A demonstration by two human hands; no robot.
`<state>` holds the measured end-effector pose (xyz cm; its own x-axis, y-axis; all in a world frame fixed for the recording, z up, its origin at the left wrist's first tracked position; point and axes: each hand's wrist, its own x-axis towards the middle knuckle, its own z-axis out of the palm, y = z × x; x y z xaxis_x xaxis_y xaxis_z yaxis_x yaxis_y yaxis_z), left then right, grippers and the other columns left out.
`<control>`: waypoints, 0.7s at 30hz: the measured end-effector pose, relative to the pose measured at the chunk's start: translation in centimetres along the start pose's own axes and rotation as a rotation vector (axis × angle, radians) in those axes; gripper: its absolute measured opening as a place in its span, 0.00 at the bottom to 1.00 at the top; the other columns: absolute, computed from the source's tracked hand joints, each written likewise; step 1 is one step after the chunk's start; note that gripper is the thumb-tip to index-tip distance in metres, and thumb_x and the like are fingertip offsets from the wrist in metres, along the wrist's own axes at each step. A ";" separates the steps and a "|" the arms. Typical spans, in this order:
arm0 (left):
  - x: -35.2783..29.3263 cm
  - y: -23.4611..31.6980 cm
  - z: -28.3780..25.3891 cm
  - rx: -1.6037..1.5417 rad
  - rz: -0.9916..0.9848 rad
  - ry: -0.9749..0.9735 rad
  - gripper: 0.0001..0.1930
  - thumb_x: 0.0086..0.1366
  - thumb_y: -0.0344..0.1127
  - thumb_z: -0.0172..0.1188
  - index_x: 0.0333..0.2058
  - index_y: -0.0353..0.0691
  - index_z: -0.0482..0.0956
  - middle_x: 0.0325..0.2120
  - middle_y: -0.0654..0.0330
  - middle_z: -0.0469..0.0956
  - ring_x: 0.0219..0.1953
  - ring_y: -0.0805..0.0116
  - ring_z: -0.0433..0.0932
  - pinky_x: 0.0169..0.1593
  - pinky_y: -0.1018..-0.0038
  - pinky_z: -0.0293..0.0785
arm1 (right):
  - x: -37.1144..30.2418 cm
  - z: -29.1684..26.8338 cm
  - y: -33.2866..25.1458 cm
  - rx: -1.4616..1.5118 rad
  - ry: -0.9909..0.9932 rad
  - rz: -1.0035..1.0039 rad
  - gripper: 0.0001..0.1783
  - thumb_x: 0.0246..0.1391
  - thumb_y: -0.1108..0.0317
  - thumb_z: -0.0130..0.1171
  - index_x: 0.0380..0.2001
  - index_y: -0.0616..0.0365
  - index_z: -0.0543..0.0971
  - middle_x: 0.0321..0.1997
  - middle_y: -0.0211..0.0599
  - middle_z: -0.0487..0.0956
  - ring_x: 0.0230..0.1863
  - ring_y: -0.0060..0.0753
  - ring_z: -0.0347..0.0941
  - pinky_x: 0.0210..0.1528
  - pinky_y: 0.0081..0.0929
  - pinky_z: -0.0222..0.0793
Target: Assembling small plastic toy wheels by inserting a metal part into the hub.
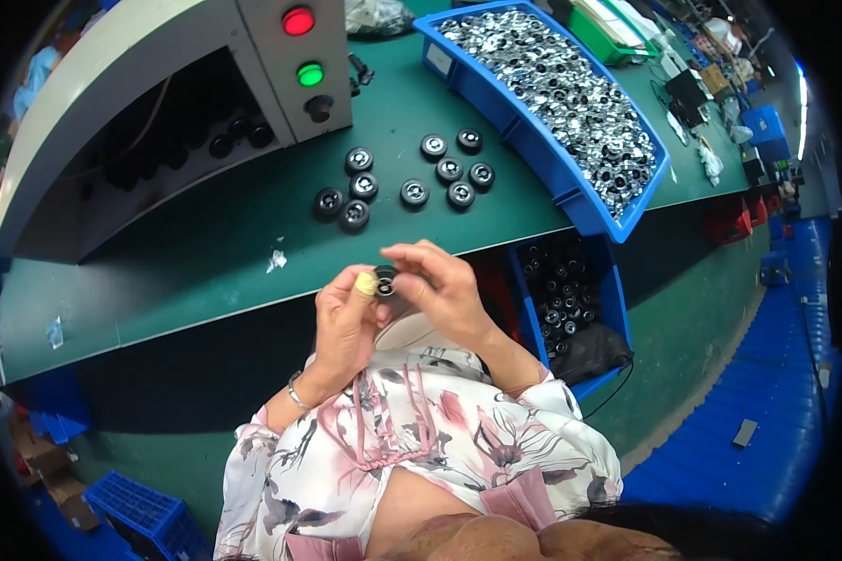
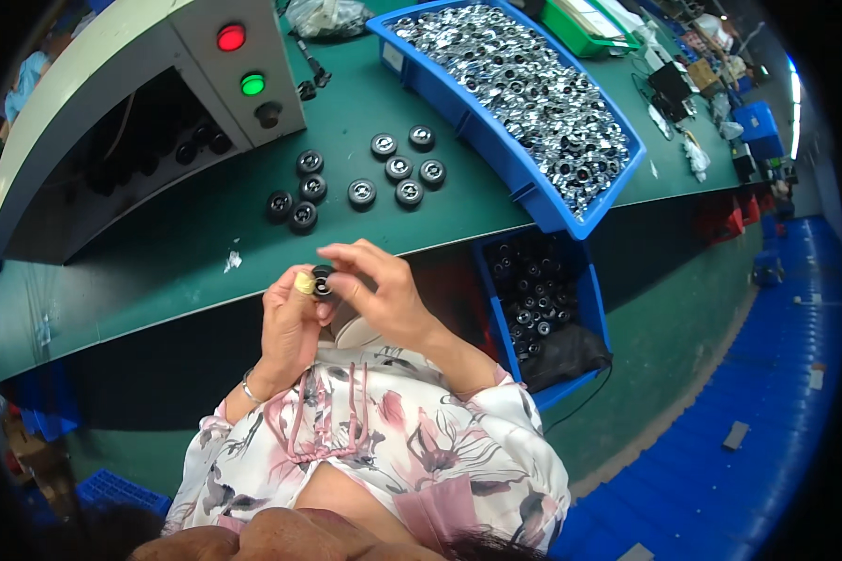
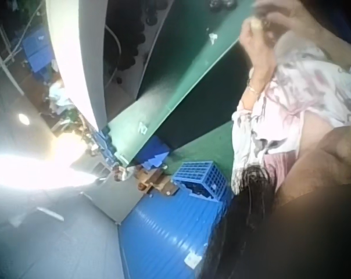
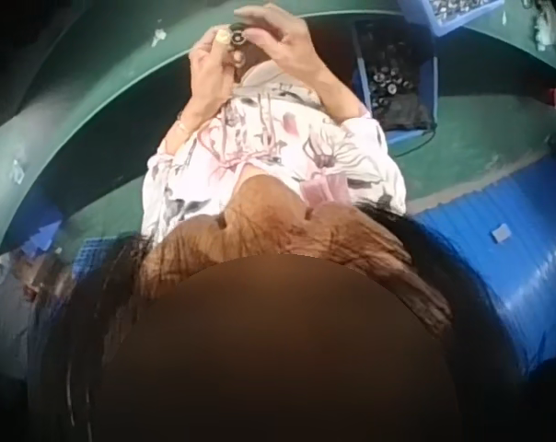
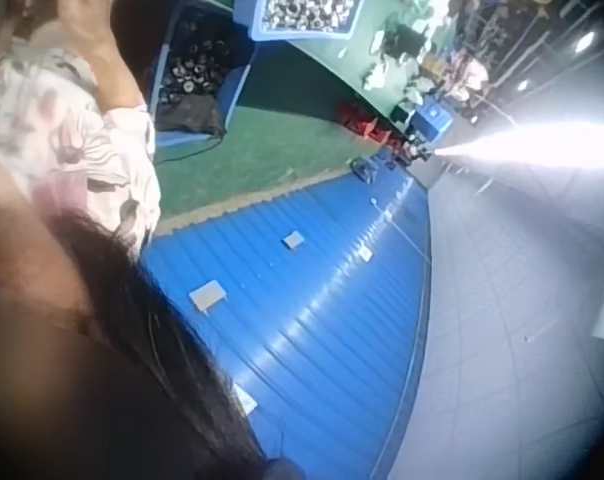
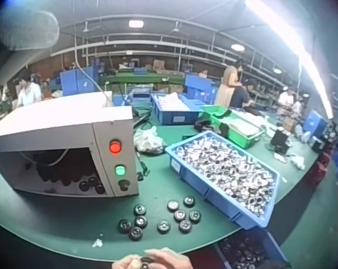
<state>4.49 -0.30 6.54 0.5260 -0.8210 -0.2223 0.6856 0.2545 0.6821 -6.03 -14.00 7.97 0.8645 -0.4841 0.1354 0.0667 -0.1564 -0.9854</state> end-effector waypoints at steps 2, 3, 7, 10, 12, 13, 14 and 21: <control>0.1 0.4 0.4 -0.017 -0.017 0.048 0.12 0.74 0.40 0.59 0.40 0.35 0.80 0.31 0.65 0.79 0.27 0.81 0.72 0.31 0.83 0.68 | 0.8 -0.3 -1.2 -0.354 0.004 -0.403 0.28 0.47 0.72 0.73 0.54 0.59 0.80 0.42 0.40 0.78 0.40 0.35 0.73 0.43 0.27 0.71; 0.1 0.6 0.6 0.042 -0.001 0.042 0.11 0.74 0.40 0.59 0.40 0.36 0.80 0.30 0.66 0.79 0.27 0.82 0.72 0.31 0.83 0.68 | 0.9 -0.5 -1.5 -0.419 -0.026 -0.461 0.31 0.40 0.70 0.76 0.51 0.60 0.80 0.42 0.42 0.78 0.40 0.44 0.73 0.42 0.33 0.73; 0.7 0.6 0.6 0.079 -0.026 -0.044 0.13 0.75 0.42 0.57 0.37 0.37 0.78 0.29 0.67 0.78 0.26 0.84 0.70 0.30 0.84 0.66 | 1.0 -1.2 -2.0 -0.552 0.023 -0.526 0.28 0.38 0.70 0.76 0.46 0.63 0.80 0.42 0.42 0.79 0.38 0.46 0.75 0.39 0.37 0.74; 1.4 0.5 1.3 0.032 -0.081 -0.079 0.15 0.75 0.44 0.56 0.37 0.37 0.78 0.28 0.68 0.76 0.25 0.84 0.68 0.29 0.83 0.64 | 1.1 -1.7 -1.2 -0.524 0.060 -0.541 0.27 0.38 0.70 0.77 0.45 0.63 0.81 0.41 0.43 0.80 0.37 0.46 0.76 0.39 0.36 0.74; 1.8 0.6 1.5 -0.048 -0.195 -0.122 0.15 0.75 0.44 0.56 0.37 0.37 0.78 0.27 0.68 0.75 0.25 0.84 0.68 0.29 0.84 0.64 | 1.0 -2.2 -1.1 -0.533 0.072 -0.549 0.26 0.39 0.69 0.77 0.44 0.64 0.81 0.40 0.45 0.80 0.37 0.45 0.77 0.39 0.36 0.74; 2.2 0.5 1.8 -0.064 -0.217 -0.140 0.15 0.75 0.44 0.56 0.40 0.36 0.79 0.26 0.69 0.74 0.26 0.82 0.69 0.31 0.84 0.66 | 0.9 -2.6 -1.2 -0.500 0.096 -0.523 0.26 0.39 0.69 0.77 0.44 0.64 0.81 0.40 0.45 0.80 0.37 0.45 0.77 0.40 0.36 0.74; 2.4 0.4 2.0 -0.066 -0.215 -0.145 0.15 0.75 0.44 0.56 0.40 0.36 0.79 0.26 0.69 0.74 0.26 0.82 0.69 0.31 0.84 0.66 | 0.8 -2.8 -1.3 -0.461 0.116 -0.496 0.25 0.40 0.68 0.77 0.44 0.64 0.81 0.41 0.45 0.80 0.38 0.45 0.77 0.41 0.36 0.74; 3.6 0.2 3.9 0.129 -0.070 -0.162 0.16 0.72 0.35 0.60 0.52 0.32 0.76 0.45 0.58 0.79 0.36 0.75 0.76 0.39 0.78 0.72 | 2.7 -8.1 0.0 -0.662 0.571 -0.239 0.23 0.47 0.77 0.71 0.49 0.63 0.80 0.48 0.46 0.79 0.48 0.44 0.77 0.49 0.33 0.75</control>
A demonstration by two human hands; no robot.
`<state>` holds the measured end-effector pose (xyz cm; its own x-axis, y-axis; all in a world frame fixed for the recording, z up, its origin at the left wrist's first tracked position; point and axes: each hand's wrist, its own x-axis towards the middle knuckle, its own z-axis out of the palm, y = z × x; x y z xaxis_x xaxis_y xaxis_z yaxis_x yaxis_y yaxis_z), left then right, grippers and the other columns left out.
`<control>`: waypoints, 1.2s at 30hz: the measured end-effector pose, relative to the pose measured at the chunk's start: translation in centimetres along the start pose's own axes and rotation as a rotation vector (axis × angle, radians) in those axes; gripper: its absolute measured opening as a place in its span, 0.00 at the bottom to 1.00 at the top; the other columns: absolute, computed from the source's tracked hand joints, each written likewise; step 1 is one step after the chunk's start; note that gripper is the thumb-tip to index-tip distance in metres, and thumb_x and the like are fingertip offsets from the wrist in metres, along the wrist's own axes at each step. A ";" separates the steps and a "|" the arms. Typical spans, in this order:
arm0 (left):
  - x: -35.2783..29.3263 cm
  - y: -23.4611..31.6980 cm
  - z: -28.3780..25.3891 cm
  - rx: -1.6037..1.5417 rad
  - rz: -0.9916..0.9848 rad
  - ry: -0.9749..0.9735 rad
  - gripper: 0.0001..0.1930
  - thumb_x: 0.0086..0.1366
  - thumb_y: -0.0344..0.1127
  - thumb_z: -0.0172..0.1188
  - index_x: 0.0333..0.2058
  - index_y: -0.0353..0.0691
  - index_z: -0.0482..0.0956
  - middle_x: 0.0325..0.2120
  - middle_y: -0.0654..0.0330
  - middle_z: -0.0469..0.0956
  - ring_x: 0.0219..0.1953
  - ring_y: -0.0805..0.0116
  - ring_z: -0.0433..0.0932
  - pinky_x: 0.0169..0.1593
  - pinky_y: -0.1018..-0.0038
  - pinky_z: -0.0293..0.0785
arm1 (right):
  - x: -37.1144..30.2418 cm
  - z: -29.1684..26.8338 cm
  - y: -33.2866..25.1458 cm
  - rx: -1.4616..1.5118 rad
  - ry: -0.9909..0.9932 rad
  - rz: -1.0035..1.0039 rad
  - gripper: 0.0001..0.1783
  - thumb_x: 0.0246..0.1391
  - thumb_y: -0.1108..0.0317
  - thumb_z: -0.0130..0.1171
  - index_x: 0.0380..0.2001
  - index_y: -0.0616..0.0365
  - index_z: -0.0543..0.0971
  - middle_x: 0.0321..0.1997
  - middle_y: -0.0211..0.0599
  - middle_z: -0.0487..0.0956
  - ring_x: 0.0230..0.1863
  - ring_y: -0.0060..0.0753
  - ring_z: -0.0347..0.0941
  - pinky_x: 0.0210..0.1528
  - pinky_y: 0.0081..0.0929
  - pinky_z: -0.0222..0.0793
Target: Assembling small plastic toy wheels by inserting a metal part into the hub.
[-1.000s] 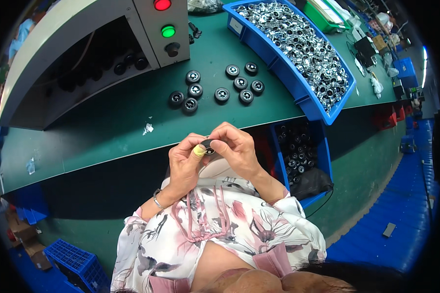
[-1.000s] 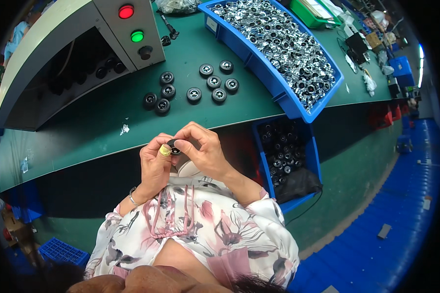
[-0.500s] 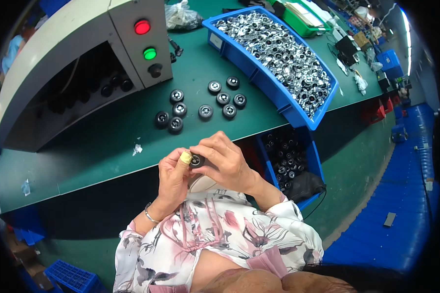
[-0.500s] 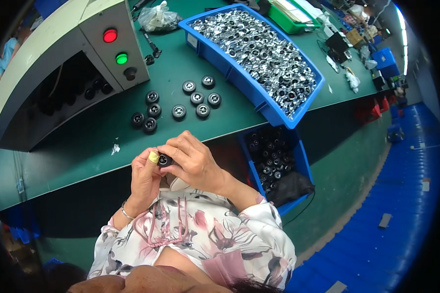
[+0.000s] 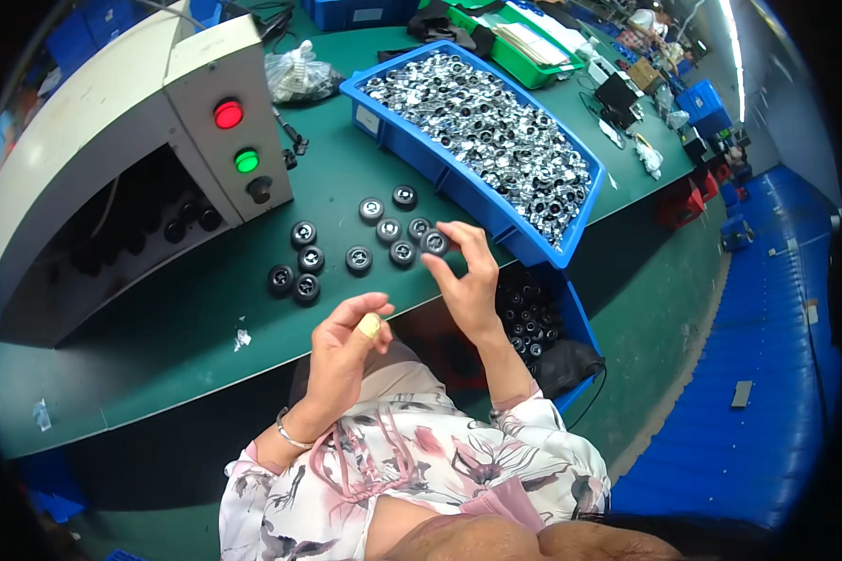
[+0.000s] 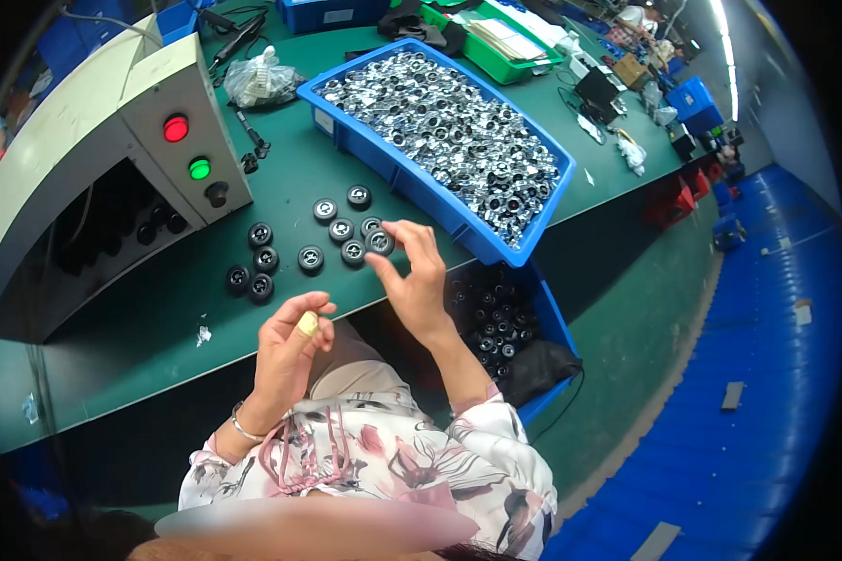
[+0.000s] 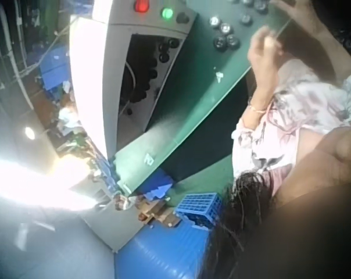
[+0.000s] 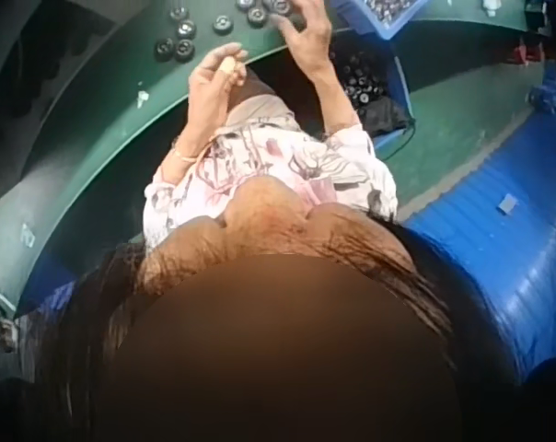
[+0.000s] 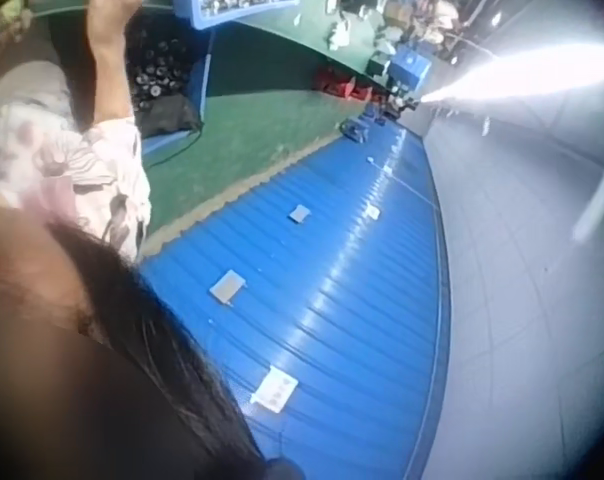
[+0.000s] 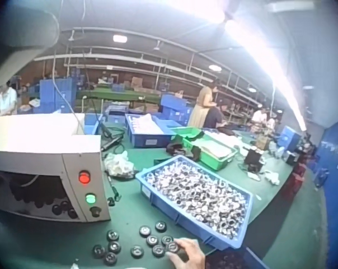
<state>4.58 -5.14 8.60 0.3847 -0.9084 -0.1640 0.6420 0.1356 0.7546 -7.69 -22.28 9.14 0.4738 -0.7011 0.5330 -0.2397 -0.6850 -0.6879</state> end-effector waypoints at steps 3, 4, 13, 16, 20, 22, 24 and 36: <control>0.0 -0.8 -1.1 0.051 0.030 -0.008 0.13 0.71 0.34 0.61 0.49 0.32 0.78 0.41 0.58 0.80 0.36 0.75 0.76 0.39 0.77 0.72 | 0.6 0.5 3.8 -0.130 0.034 -0.039 0.23 0.48 0.77 0.70 0.49 0.65 0.80 0.49 0.47 0.80 0.49 0.45 0.77 0.50 0.35 0.74; -0.2 -0.7 -1.0 0.064 0.032 0.022 0.11 0.71 0.34 0.61 0.46 0.32 0.78 0.38 0.58 0.81 0.34 0.74 0.76 0.38 0.77 0.72 | 0.7 0.4 4.2 -0.158 0.019 -0.038 0.23 0.48 0.75 0.70 0.50 0.65 0.80 0.49 0.48 0.80 0.49 0.47 0.76 0.52 0.36 0.73; -0.6 -0.3 -2.8 0.188 0.055 0.040 0.09 0.71 0.33 0.61 0.43 0.33 0.79 0.36 0.59 0.80 0.34 0.75 0.76 0.37 0.76 0.72 | 0.7 -0.8 4.2 -0.259 -0.186 -0.034 0.29 0.51 0.74 0.68 0.58 0.69 0.75 0.55 0.53 0.78 0.56 0.53 0.71 0.59 0.40 0.67; -0.3 -0.3 -3.0 0.201 0.055 0.029 0.09 0.71 0.33 0.61 0.43 0.33 0.79 0.36 0.59 0.80 0.34 0.74 0.76 0.36 0.76 0.72 | 1.8 -0.7 2.9 -0.195 -0.250 -0.061 0.38 0.51 0.68 0.70 0.64 0.66 0.69 0.63 0.53 0.73 0.59 0.54 0.67 0.62 0.43 0.64; -0.3 -0.2 -2.9 0.205 0.040 0.014 0.09 0.71 0.33 0.61 0.43 0.33 0.79 0.36 0.59 0.79 0.34 0.74 0.76 0.36 0.77 0.72 | 2.4 1.1 1.8 -0.302 -0.378 -0.074 0.47 0.47 0.53 0.73 0.66 0.62 0.65 0.66 0.50 0.66 0.62 0.53 0.62 0.64 0.46 0.58; -0.6 -0.2 -2.9 0.205 0.030 0.025 0.09 0.71 0.33 0.61 0.43 0.33 0.78 0.36 0.59 0.79 0.34 0.74 0.76 0.36 0.77 0.71 | 2.4 2.5 1.7 -0.334 -0.336 -0.102 0.48 0.43 0.46 0.75 0.63 0.58 0.68 0.61 0.47 0.66 0.59 0.51 0.61 0.61 0.46 0.57; -0.6 -0.2 -2.9 0.203 0.028 0.037 0.09 0.71 0.33 0.61 0.43 0.33 0.78 0.36 0.59 0.79 0.34 0.74 0.76 0.36 0.77 0.71 | 2.9 3.1 1.5 -0.347 -0.363 -0.110 0.46 0.42 0.45 0.75 0.62 0.56 0.70 0.59 0.46 0.67 0.58 0.50 0.62 0.60 0.46 0.58; -0.6 -0.6 -2.3 0.243 0.073 0.041 0.08 0.72 0.31 0.59 0.43 0.33 0.78 0.37 0.59 0.77 0.33 0.74 0.75 0.36 0.79 0.70 | 2.5 5.1 1.5 -0.482 -0.166 -0.216 0.24 0.39 0.59 0.75 0.38 0.57 0.77 0.41 0.38 0.75 0.47 0.46 0.69 0.42 0.39 0.73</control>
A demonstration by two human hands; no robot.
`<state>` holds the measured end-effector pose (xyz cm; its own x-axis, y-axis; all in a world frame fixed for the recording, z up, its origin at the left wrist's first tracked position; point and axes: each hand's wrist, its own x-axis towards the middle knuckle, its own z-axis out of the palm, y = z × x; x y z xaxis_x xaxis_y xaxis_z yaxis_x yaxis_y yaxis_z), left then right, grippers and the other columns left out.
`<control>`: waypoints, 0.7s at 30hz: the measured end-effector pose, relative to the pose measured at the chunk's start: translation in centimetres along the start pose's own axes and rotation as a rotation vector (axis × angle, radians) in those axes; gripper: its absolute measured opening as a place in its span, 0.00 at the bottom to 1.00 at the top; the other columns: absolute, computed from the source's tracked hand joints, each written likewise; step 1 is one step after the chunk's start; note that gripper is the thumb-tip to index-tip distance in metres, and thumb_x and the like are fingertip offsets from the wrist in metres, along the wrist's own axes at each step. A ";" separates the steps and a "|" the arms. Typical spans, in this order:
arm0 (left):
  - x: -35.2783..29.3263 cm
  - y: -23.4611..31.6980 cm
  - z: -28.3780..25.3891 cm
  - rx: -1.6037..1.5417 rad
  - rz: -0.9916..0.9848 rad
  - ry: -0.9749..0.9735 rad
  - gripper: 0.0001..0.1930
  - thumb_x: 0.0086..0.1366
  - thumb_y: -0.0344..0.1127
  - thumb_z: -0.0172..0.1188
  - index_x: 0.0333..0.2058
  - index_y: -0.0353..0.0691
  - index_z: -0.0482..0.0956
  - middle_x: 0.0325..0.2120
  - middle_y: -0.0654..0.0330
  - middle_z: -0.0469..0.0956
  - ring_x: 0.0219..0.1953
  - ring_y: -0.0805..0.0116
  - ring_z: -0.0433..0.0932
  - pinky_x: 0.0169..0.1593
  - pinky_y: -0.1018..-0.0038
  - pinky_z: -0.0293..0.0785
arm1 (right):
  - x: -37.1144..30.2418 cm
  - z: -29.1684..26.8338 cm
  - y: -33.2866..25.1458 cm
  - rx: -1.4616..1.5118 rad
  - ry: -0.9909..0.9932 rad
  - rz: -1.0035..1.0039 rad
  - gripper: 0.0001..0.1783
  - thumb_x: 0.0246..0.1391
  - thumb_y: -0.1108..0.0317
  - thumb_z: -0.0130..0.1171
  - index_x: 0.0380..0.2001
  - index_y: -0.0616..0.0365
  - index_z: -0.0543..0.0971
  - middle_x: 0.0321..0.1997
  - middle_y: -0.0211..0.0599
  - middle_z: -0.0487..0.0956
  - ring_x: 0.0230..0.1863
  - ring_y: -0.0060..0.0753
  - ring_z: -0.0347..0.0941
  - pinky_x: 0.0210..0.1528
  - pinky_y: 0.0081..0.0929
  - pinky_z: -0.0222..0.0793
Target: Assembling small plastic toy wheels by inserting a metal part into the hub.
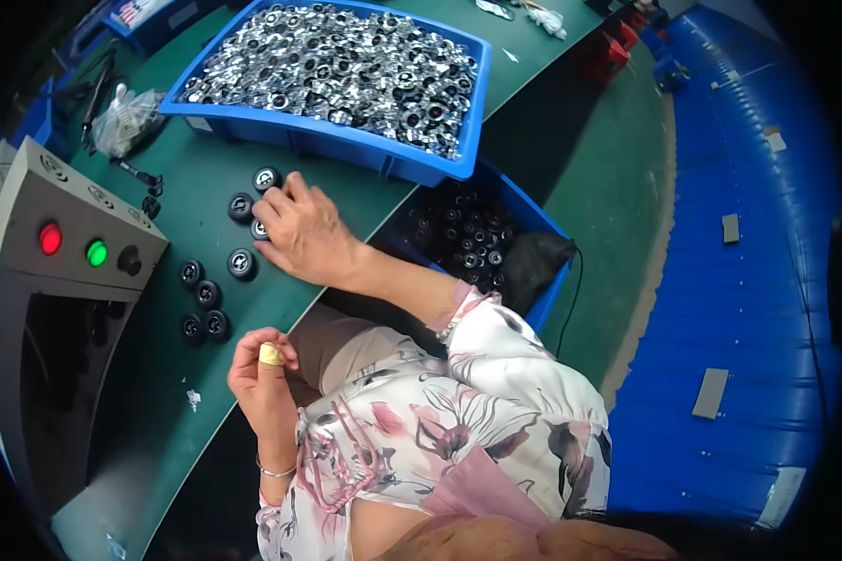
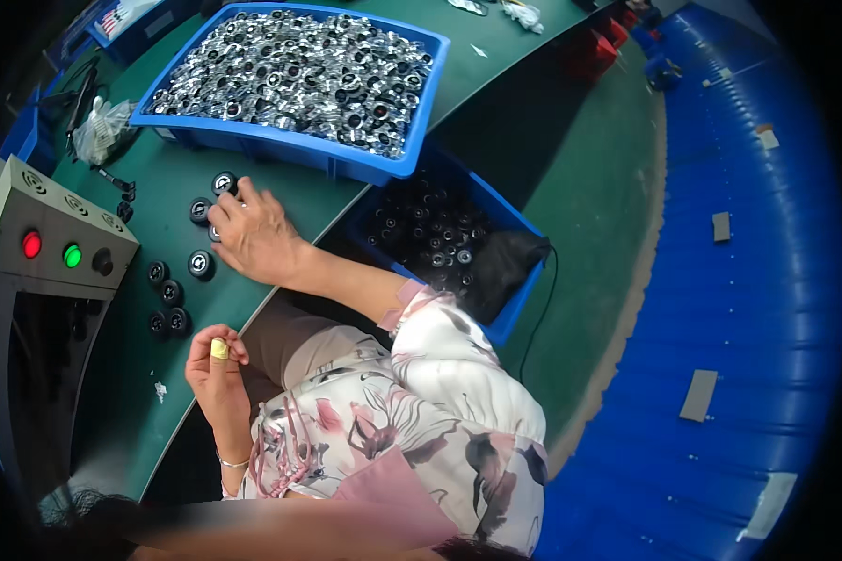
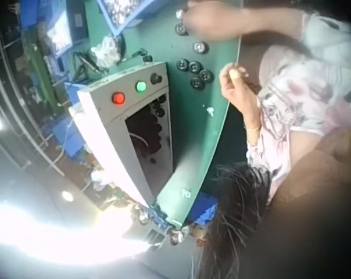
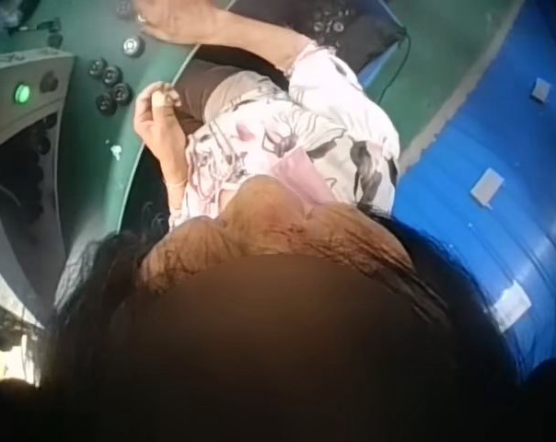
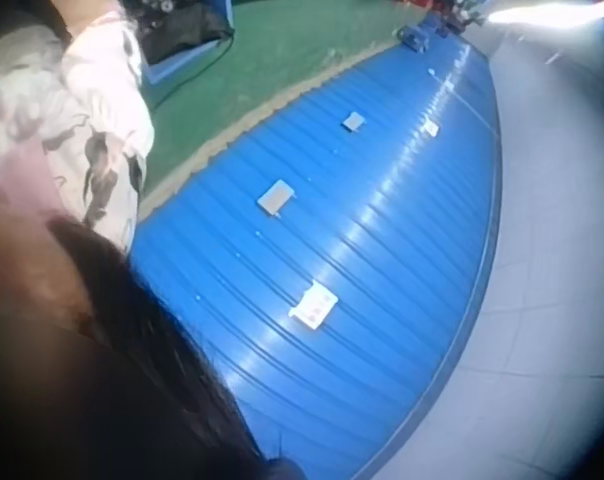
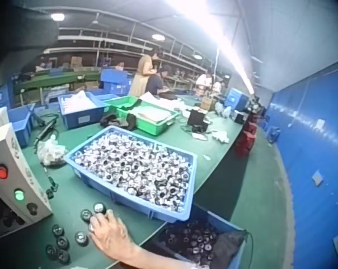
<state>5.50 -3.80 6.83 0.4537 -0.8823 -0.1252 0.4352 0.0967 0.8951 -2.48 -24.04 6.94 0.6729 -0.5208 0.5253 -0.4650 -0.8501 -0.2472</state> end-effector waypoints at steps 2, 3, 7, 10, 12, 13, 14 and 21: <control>0.0 -0.2 0.1 -0.021 -0.001 0.014 0.06 0.72 0.30 0.59 0.42 0.33 0.78 0.36 0.59 0.77 0.33 0.74 0.75 0.36 0.79 0.71 | -0.9 -0.1 0.3 0.023 0.029 0.024 0.23 0.38 0.61 0.75 0.36 0.58 0.77 0.40 0.38 0.75 0.46 0.46 0.69 0.41 0.38 0.74; 0.0 -0.1 0.2 -0.018 -0.007 0.006 0.06 0.72 0.30 0.59 0.42 0.33 0.78 0.36 0.59 0.77 0.33 0.74 0.75 0.36 0.79 0.71 | -1.2 -0.2 0.4 0.051 0.056 0.035 0.22 0.38 0.62 0.75 0.35 0.59 0.77 0.39 0.38 0.75 0.45 0.45 0.69 0.41 0.38 0.74; 0.0 -0.2 0.1 0.018 -0.012 -0.012 0.08 0.72 0.31 0.57 0.45 0.34 0.77 0.38 0.59 0.76 0.35 0.74 0.74 0.37 0.79 0.70 | -3.4 -1.8 1.1 0.145 0.129 0.063 0.24 0.36 0.64 0.75 0.38 0.59 0.78 0.39 0.39 0.76 0.43 0.47 0.69 0.42 0.40 0.73; -0.3 -0.6 -0.7 0.015 0.003 0.018 0.07 0.72 0.31 0.58 0.44 0.34 0.77 0.39 0.59 0.76 0.35 0.73 0.74 0.37 0.79 0.70 | -6.1 -3.3 1.9 0.153 0.281 0.070 0.26 0.35 0.67 0.76 0.40 0.59 0.78 0.41 0.40 0.77 0.42 0.48 0.70 0.43 0.41 0.72; -0.2 -0.6 -0.6 0.006 -0.001 0.014 0.07 0.72 0.31 0.58 0.44 0.34 0.77 0.39 0.59 0.76 0.35 0.73 0.74 0.37 0.79 0.69 | -9.1 -5.2 3.1 0.022 0.362 0.134 0.27 0.34 0.70 0.76 0.41 0.59 0.78 0.43 0.41 0.77 0.44 0.49 0.71 0.47 0.43 0.70; -0.2 -0.5 -0.5 0.008 0.003 -0.005 0.07 0.72 0.32 0.58 0.44 0.34 0.76 0.39 0.58 0.76 0.35 0.73 0.75 0.37 0.79 0.70 | -10.8 -6.0 4.1 -0.065 0.381 0.156 0.26 0.35 0.70 0.76 0.41 0.59 0.78 0.43 0.41 0.77 0.44 0.50 0.71 0.48 0.44 0.69; -0.2 -0.5 -0.5 0.009 0.012 -0.018 0.07 0.72 0.32 0.59 0.44 0.35 0.76 0.39 0.58 0.76 0.35 0.73 0.75 0.36 0.79 0.70 | -12.6 -6.5 5.3 -0.138 0.373 0.219 0.24 0.37 0.70 0.75 0.40 0.59 0.78 0.43 0.42 0.78 0.44 0.50 0.71 0.49 0.44 0.68; 0.2 -0.2 0.0 -0.009 0.023 -0.004 0.08 0.71 0.32 0.60 0.42 0.33 0.78 0.37 0.58 0.76 0.33 0.73 0.75 0.35 0.77 0.70 | -25.4 -2.7 14.2 -0.428 0.150 0.665 0.18 0.49 0.71 0.69 0.44 0.60 0.79 0.47 0.42 0.80 0.50 0.51 0.72 0.52 0.44 0.69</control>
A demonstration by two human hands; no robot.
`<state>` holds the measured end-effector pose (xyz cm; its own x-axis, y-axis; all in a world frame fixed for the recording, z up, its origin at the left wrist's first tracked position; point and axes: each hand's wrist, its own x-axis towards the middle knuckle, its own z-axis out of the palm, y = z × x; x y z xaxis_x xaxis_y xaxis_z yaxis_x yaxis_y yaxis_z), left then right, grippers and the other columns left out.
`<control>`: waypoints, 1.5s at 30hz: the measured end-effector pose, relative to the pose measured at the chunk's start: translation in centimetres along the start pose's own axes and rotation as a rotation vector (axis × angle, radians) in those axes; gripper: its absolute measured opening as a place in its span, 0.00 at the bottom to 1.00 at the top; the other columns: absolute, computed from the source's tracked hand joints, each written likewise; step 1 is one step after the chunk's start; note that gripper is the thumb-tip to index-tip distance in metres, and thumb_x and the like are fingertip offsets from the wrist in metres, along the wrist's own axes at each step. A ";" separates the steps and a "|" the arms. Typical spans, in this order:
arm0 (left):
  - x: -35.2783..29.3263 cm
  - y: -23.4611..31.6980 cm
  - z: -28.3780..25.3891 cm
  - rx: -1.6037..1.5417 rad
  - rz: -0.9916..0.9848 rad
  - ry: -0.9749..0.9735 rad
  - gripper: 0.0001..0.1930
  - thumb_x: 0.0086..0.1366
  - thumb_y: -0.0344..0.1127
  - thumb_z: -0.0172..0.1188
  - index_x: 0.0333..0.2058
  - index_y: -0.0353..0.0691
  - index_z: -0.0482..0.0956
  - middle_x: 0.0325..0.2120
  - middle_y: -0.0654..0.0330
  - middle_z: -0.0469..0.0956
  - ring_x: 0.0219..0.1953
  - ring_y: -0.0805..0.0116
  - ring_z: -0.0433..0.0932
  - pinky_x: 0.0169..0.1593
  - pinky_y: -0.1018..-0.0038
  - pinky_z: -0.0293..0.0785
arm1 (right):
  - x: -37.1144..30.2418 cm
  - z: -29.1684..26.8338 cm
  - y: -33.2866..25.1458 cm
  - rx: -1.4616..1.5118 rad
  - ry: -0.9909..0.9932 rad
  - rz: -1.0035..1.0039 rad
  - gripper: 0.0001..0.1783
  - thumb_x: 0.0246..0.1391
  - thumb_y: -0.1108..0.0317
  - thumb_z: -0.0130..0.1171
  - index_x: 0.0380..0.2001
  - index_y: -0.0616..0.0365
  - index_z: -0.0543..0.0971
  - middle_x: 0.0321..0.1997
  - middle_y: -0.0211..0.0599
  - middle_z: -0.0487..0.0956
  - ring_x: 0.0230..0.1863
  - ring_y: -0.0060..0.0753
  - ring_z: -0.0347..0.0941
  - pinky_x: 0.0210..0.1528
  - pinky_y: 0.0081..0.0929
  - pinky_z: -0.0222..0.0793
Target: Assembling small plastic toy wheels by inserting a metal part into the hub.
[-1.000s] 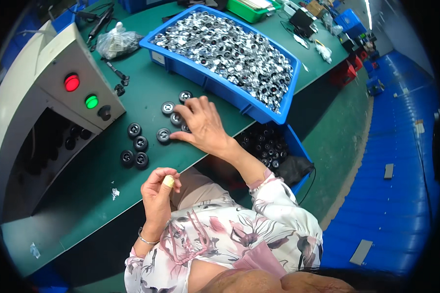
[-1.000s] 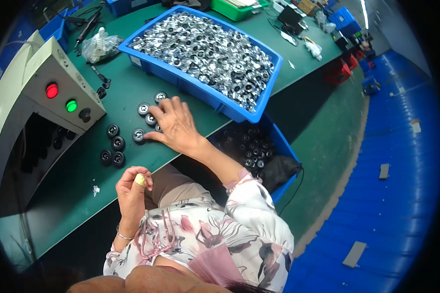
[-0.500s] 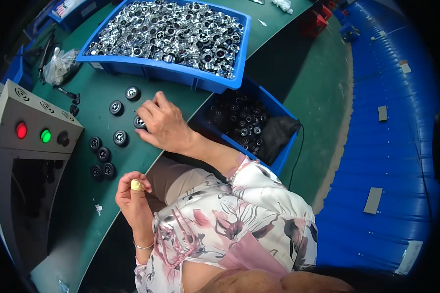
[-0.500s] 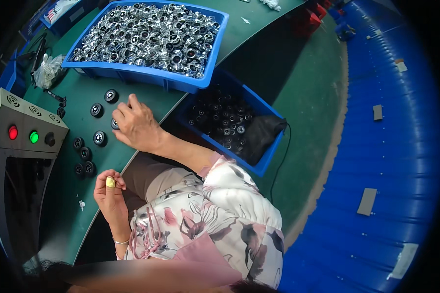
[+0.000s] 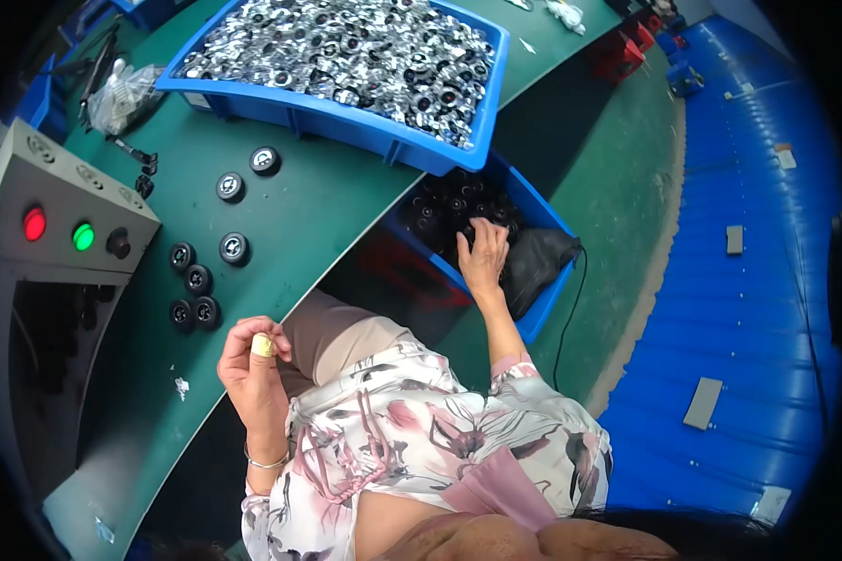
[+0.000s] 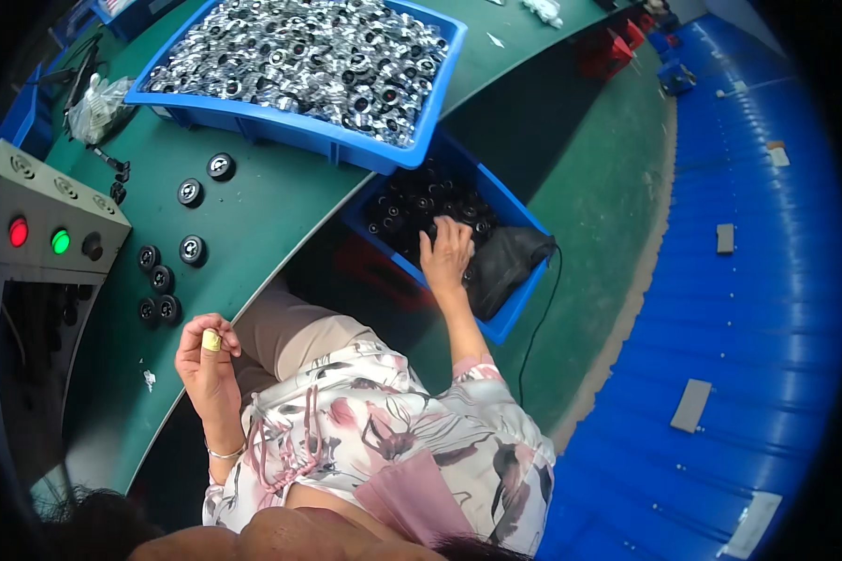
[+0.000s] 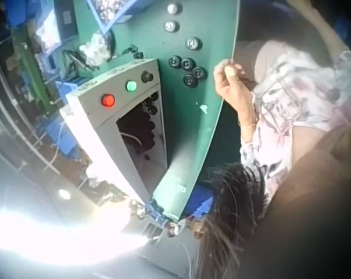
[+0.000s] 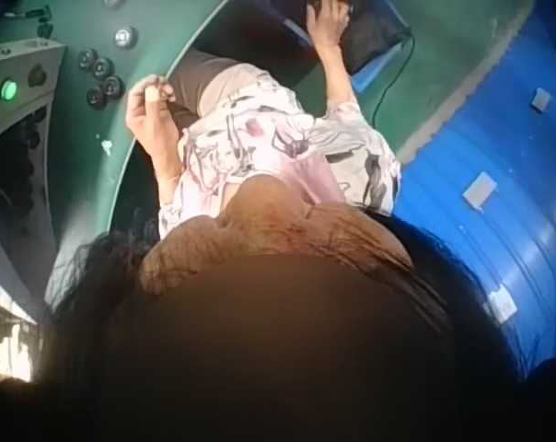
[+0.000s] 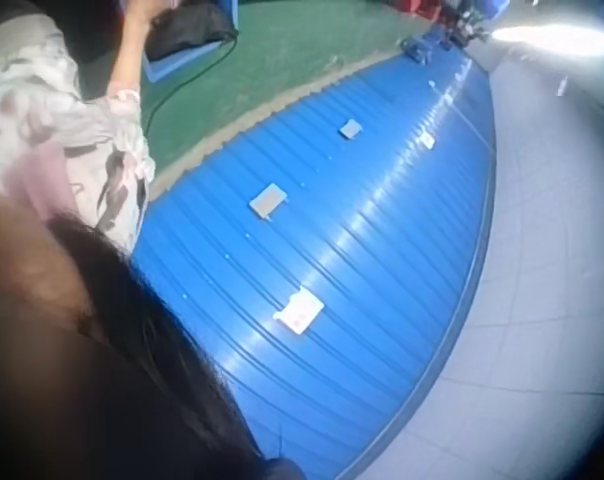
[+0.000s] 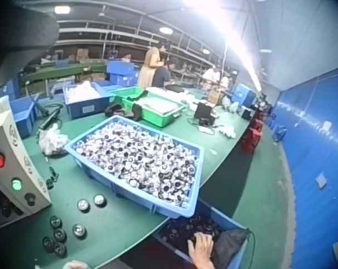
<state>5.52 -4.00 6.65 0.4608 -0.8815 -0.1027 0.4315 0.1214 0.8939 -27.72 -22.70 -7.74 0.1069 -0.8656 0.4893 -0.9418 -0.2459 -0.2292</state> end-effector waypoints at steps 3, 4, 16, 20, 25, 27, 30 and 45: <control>-0.2 -0.2 -0.4 0.022 -0.004 -0.012 0.08 0.71 0.33 0.60 0.43 0.34 0.78 0.39 0.58 0.76 0.34 0.73 0.75 0.35 0.78 0.70 | 0.6 -1.8 -3.5 0.205 0.057 -0.041 0.09 0.52 0.76 0.65 0.38 0.62 0.81 0.42 0.45 0.81 0.47 0.51 0.73 0.52 0.45 0.69; -0.2 -0.3 -0.3 0.027 -0.014 -0.002 0.08 0.71 0.33 0.60 0.43 0.34 0.78 0.38 0.58 0.76 0.34 0.73 0.75 0.35 0.78 0.70 | 1.7 -3.7 -6.4 0.314 0.042 -0.091 0.09 0.51 0.80 0.64 0.38 0.63 0.81 0.41 0.45 0.81 0.44 0.51 0.75 0.48 0.42 0.72; -2.0 0.7 -0.3 0.083 -0.004 -0.042 0.09 0.71 0.30 0.60 0.44 0.31 0.80 0.39 0.59 0.79 0.36 0.75 0.77 0.40 0.79 0.74 | 14.7 -2.2 -28.6 0.458 -0.170 -0.738 0.22 0.52 0.64 0.69 0.51 0.51 0.79 0.55 0.41 0.74 0.54 0.48 0.67 0.53 0.45 0.70; -2.5 0.4 -1.1 0.103 0.006 -0.015 0.09 0.71 0.31 0.60 0.45 0.31 0.80 0.39 0.59 0.79 0.36 0.75 0.77 0.40 0.79 0.74 | 14.5 -1.6 -27.0 0.441 -0.315 -0.745 0.22 0.50 0.62 0.71 0.49 0.53 0.79 0.44 0.41 0.75 0.50 0.46 0.71 0.46 0.41 0.73; -2.9 0.5 -1.1 0.137 -0.005 -0.004 0.08 0.71 0.29 0.59 0.43 0.30 0.80 0.38 0.59 0.78 0.35 0.75 0.77 0.41 0.78 0.73 | 10.3 -7.1 -20.7 0.772 -0.247 -0.610 0.24 0.48 0.65 0.74 0.47 0.60 0.79 0.35 0.42 0.75 0.35 0.44 0.74 0.38 0.36 0.72; -2.6 0.5 -0.5 0.158 -0.002 -0.035 0.08 0.71 0.29 0.59 0.43 0.31 0.80 0.39 0.59 0.78 0.36 0.75 0.77 0.41 0.78 0.73 | 8.8 -9.4 -17.2 0.808 -0.265 -0.467 0.22 0.48 0.68 0.74 0.46 0.62 0.80 0.34 0.40 0.75 0.31 0.38 0.73 0.35 0.33 0.70; -2.0 0.2 0.5 0.201 0.007 -0.120 0.08 0.71 0.30 0.59 0.44 0.31 0.80 0.39 0.60 0.78 0.36 0.75 0.77 0.42 0.78 0.73 | 7.6 -10.5 -13.0 0.668 -0.230 -0.277 0.18 0.50 0.72 0.72 0.44 0.64 0.81 0.31 0.36 0.75 0.28 0.29 0.70 0.30 0.27 0.66; -2.7 -2.1 1.7 0.240 -0.141 -0.235 0.07 0.69 0.29 0.60 0.41 0.31 0.81 0.37 0.61 0.78 0.36 0.76 0.76 0.41 0.79 0.72 | 2.2 -5.0 -5.1 1.354 -0.248 0.422 0.20 0.64 0.61 0.63 0.52 0.67 0.78 0.41 0.34 0.78 0.44 0.27 0.76 0.55 0.28 0.71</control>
<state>2.11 -2.63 5.82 0.2066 -0.9662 -0.1543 0.2710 -0.0951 0.9579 -24.21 -21.22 -1.30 0.0859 -0.9945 0.0604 0.0897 -0.0526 -0.9946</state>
